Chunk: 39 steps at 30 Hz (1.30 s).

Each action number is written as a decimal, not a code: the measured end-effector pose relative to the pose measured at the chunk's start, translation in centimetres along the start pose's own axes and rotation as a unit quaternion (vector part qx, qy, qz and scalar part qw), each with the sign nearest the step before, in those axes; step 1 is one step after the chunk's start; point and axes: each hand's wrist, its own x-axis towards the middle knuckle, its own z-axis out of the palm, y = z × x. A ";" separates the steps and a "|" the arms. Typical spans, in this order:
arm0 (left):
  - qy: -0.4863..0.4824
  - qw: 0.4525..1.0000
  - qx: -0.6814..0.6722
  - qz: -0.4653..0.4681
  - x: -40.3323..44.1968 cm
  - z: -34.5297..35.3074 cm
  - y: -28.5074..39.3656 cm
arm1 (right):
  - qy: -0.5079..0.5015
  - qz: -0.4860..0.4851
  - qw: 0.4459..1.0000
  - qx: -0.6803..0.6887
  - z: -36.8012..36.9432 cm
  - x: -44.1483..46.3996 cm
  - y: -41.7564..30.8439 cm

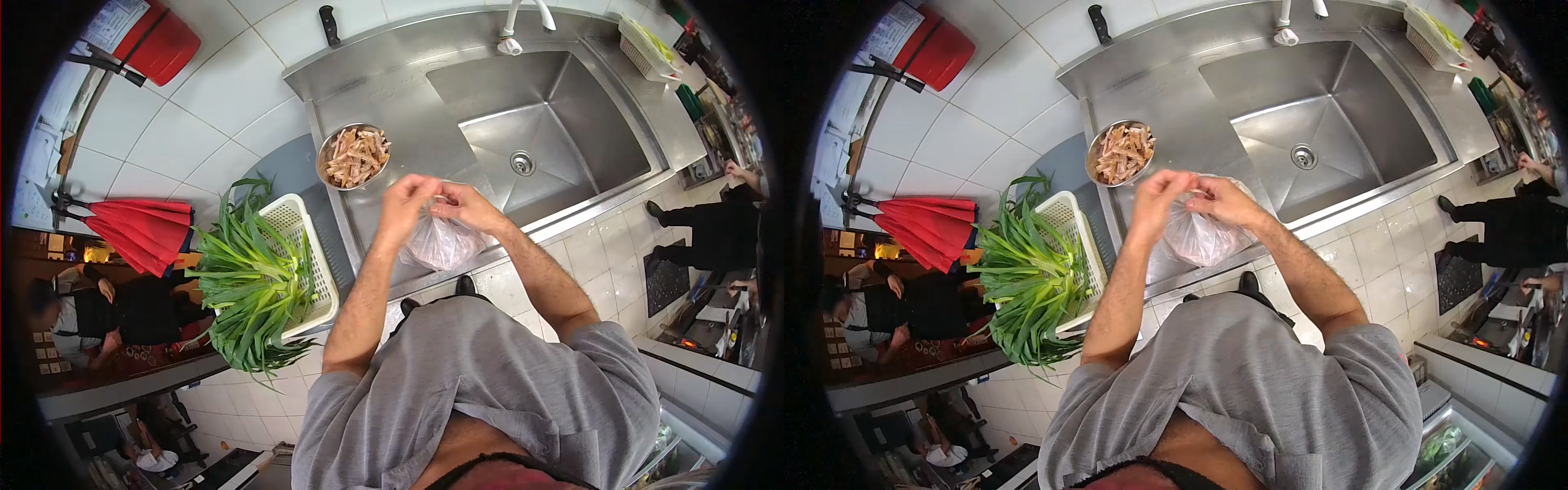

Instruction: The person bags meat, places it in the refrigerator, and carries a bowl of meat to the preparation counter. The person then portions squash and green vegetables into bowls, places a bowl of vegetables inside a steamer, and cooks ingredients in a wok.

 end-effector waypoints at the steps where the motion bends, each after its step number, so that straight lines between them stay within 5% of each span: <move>1: -0.031 0.998 0.031 0.047 0.3 0.6 -0.1 | -0.016 -0.006 0.998 -0.068 0.2 0.0 -0.1; 4: -0.046 0.981 0.169 0.083 1.0 1.4 0.1 | -0.006 0.050 0.995 -0.091 0.5 -0.1 -0.1; 10: -0.088 0.994 0.050 -0.039 0.3 -0.8 -2.1 | -0.009 0.088 0.996 -0.024 -0.2 -0.3 1.9; 17: -0.047 0.995 0.091 0.018 0.6 -1.1 -3.8 | 0.041 0.076 0.993 0.078 0.2 -0.4 1.8; 20: -0.037 0.995 0.051 -0.077 -0.2 -0.9 -3.4 | 0.100 0.102 0.989 0.045 0.6 -0.2 1.8; 25: -0.040 0.956 0.288 0.039 -2.0 -2.9 -3.4 | 0.149 0.120 0.981 -0.039 1.8 0.1 1.0; 28: -0.051 0.953 0.298 0.021 -2.2 -2.3 -3.3 | 0.156 0.134 0.977 -0.064 1.8 0.3 0.5; 33: -0.041 0.972 0.233 -0.007 -1.2 -0.6 -2.3 | 0.107 0.094 0.984 -0.104 1.0 0.7 2.2; 39: 0.017 0.992 0.109 -0.056 -0.3 -1.2 -5.1 | 0.102 0.047 0.990 0.081 1.0 -0.8 1.6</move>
